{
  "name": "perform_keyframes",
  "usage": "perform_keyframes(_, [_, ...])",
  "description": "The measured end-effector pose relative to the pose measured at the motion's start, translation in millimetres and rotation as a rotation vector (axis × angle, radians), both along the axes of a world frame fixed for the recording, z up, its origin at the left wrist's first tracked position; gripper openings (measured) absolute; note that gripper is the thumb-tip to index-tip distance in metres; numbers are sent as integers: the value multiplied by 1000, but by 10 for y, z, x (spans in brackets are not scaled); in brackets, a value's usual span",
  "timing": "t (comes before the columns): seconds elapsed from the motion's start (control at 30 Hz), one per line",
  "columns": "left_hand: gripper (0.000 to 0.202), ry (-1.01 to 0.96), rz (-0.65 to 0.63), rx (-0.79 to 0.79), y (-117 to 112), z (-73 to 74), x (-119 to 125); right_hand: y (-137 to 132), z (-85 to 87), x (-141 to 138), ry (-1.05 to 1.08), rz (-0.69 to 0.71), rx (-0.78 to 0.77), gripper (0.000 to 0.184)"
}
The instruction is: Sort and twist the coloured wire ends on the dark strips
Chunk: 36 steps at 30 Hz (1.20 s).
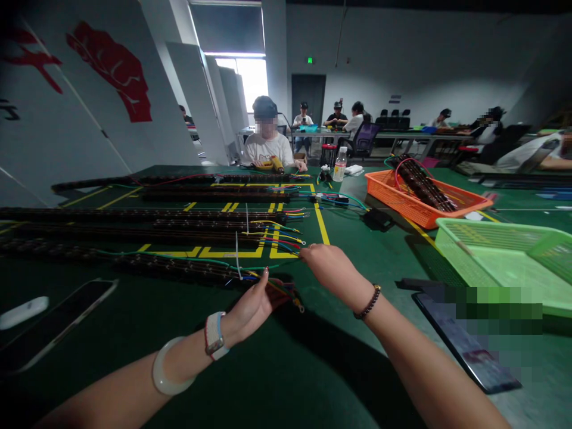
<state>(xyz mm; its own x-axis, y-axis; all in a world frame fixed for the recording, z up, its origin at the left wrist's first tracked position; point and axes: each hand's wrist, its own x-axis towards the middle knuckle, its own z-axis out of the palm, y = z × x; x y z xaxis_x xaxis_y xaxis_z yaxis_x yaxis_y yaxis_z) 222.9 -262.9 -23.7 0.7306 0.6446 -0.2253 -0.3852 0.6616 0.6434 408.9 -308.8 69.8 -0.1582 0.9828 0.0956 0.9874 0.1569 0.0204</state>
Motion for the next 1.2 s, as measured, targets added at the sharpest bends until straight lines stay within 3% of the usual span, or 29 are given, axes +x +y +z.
perform_keyframes(0.17, [21, 71, 41, -17, 2, -2, 0, 172, -277, 38, -79, -104, 2, 23])
perform_keyframes(0.33, [20, 90, 22, -69, 10, 42, -2, 221, -487, -23, -178, -56, -22, 19])
perform_keyframes(0.7, [23, 70, 17, -68, 12, 19, -1, 274, -643, -25, 70, -190, -64, 22])
perform_keyframes(0.8, [25, 59, 14, -57, 17, -7, -5, 273, -671, -52, 35, -211, -28, 22])
perform_keyframes(0.97, [25, 53, 5, -39, 27, -34, -12, 247, -624, -69, -44, -125, -4, 21])
perform_keyframes(1.1, [21, 58, 21, -56, 20, -14, -9, 166, -419, -109, 24, -145, 14, 22])
perform_keyframes(1.2, [20, 39, 22, -76, 14, -16, -6, 54, -255, -215, 50, -53, 4, 24])
